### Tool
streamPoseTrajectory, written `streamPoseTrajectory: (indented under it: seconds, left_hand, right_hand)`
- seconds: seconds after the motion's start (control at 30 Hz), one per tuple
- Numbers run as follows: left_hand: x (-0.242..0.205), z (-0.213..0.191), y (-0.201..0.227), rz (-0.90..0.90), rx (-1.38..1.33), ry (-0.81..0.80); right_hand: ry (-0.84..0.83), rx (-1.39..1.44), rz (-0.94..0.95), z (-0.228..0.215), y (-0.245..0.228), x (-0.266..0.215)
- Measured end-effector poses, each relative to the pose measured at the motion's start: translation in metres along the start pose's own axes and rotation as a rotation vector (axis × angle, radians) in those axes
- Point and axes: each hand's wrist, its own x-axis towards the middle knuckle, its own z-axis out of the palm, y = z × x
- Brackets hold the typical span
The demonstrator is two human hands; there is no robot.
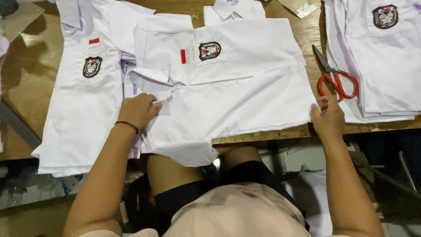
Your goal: The person folds a white short-sleeved shirt on a wooden table, aligning the sides and smoothing the fabric. The person then folds the sleeves inward and folds the shirt in half, placing it on a stack of similar shirts.
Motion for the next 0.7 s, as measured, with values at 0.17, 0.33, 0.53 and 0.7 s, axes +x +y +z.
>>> streamPoseTrajectory:
  seconds: [0.17, 0.33, 0.53, 0.7]
  left_hand:
    - [0.022, 0.018, -0.025, -0.014, 0.003, 0.103]
    - [0.038, 0.033, -0.045, -0.014, 0.118, 0.245]
    - [0.054, 0.065, -0.045, 0.012, 0.348, 0.538]
    - [0.012, 0.029, 0.054, 0.025, 0.008, 0.769]
  right_hand:
    - [0.009, 0.166, -0.016, 0.005, 0.027, 0.002]
    - [-0.007, 0.251, -0.049, 0.003, 0.043, 0.000]
    - [-0.042, 0.222, -0.064, 0.002, 0.048, 0.003]
    - [0.093, 0.011, -0.324, -0.006, 0.016, -0.001]
